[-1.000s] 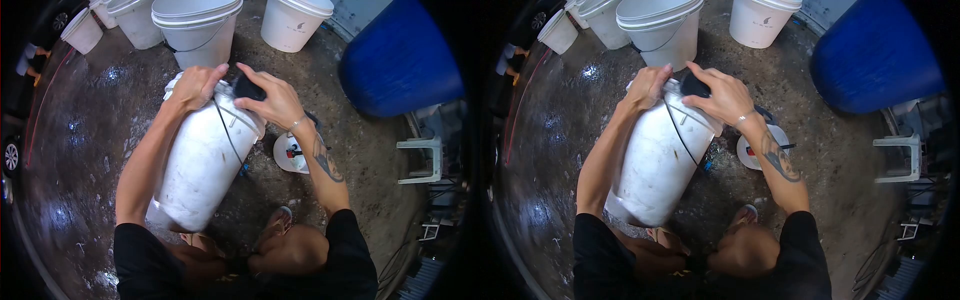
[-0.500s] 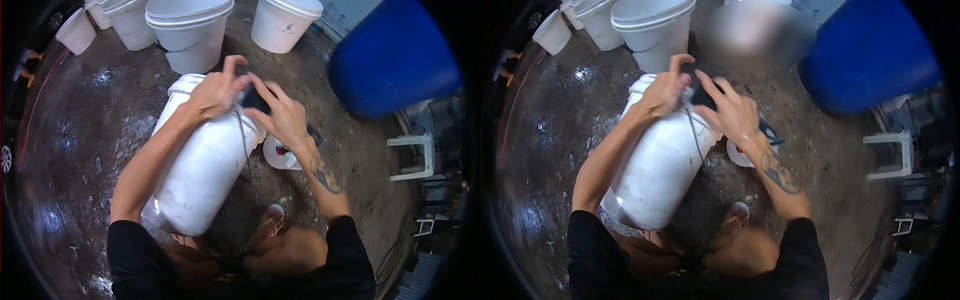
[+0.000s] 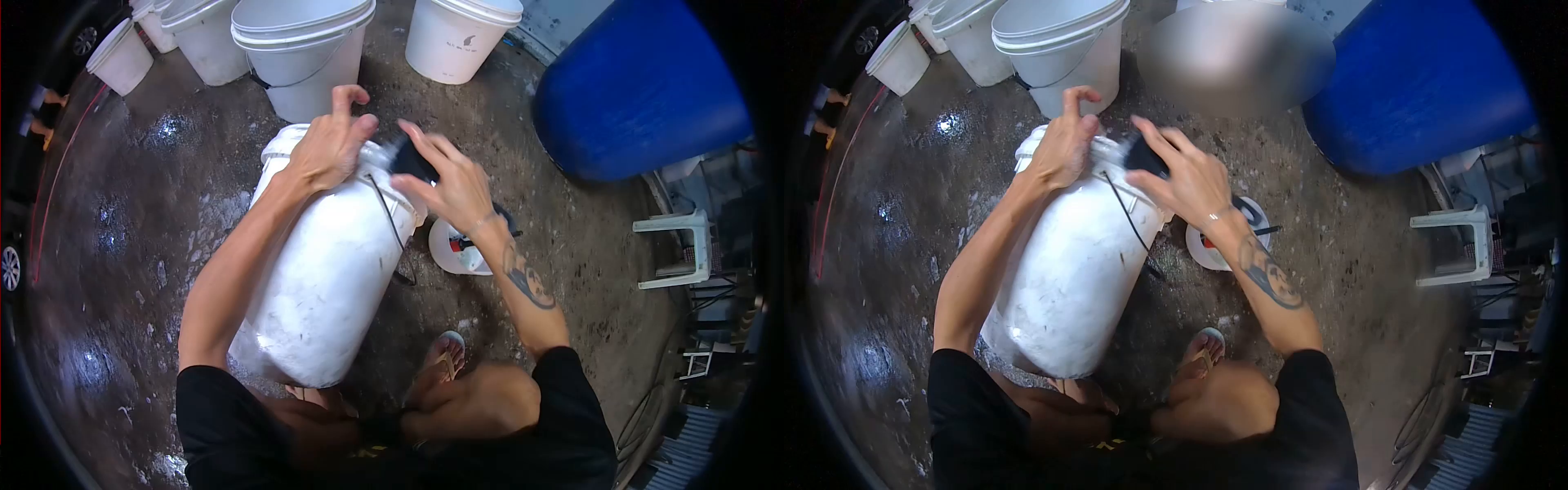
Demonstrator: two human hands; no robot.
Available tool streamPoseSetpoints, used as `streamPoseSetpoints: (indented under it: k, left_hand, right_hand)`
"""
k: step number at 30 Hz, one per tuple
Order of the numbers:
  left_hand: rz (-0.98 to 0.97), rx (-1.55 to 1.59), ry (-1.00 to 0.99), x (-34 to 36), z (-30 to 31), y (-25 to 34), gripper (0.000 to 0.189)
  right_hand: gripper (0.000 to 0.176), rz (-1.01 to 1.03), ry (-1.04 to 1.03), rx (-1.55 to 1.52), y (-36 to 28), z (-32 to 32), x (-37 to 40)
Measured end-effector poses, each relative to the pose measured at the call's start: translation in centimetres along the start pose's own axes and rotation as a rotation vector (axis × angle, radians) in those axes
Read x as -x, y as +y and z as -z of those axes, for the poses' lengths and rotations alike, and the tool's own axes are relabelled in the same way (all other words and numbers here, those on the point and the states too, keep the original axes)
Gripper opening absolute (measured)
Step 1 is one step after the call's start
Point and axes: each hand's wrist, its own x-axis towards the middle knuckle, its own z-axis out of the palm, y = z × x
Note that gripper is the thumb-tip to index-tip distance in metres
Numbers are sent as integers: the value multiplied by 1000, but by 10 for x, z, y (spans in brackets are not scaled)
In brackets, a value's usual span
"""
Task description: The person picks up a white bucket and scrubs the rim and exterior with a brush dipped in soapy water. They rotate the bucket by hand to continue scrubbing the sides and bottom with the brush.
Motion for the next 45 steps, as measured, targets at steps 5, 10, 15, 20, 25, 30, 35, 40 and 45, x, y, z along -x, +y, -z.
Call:
streamPoseSetpoints:
  k: [5, 10, 15, 20, 25, 30, 35, 40, 45]
  left_hand:
    - [75, 27, -59, 2, 8, 12, 63]
    - [15, 13, 0, 2, 4, 9, 60]
    - [11, -51, 93, 0, 9, -8, 57]
    - [46, -48, 40, -4, 14, -9, 56]
    - [38, -29, 83, -1, 39, -35, 69]
    - [244, -147, 119, 10, 67, -66, 67]
    - [183, -94, 167, 11, 64, -67, 73]
    - [178, -66, 188, 11, 68, -68, 74]
    - [185, -51, 196, 11, 66, -78, 76]
  right_hand:
    - [73, -85, -28, -95, 19, 0, 16]
    - [73, -29, -65, -281, -14, 1, -31]
    - [77, -31, -118, -332, 7, 4, 28]
    - [78, 20, -111, -214, -7, 0, 15]
    - [78, 86, -89, -196, -22, -11, 3]
    - [79, 38, -141, -207, 22, -38, 39]
    - [80, 70, -223, -332, -37, -24, -35]
    - [78, -19, -219, -416, -28, -24, -24]
    - [78, -143, -294, -311, 33, -47, 47]
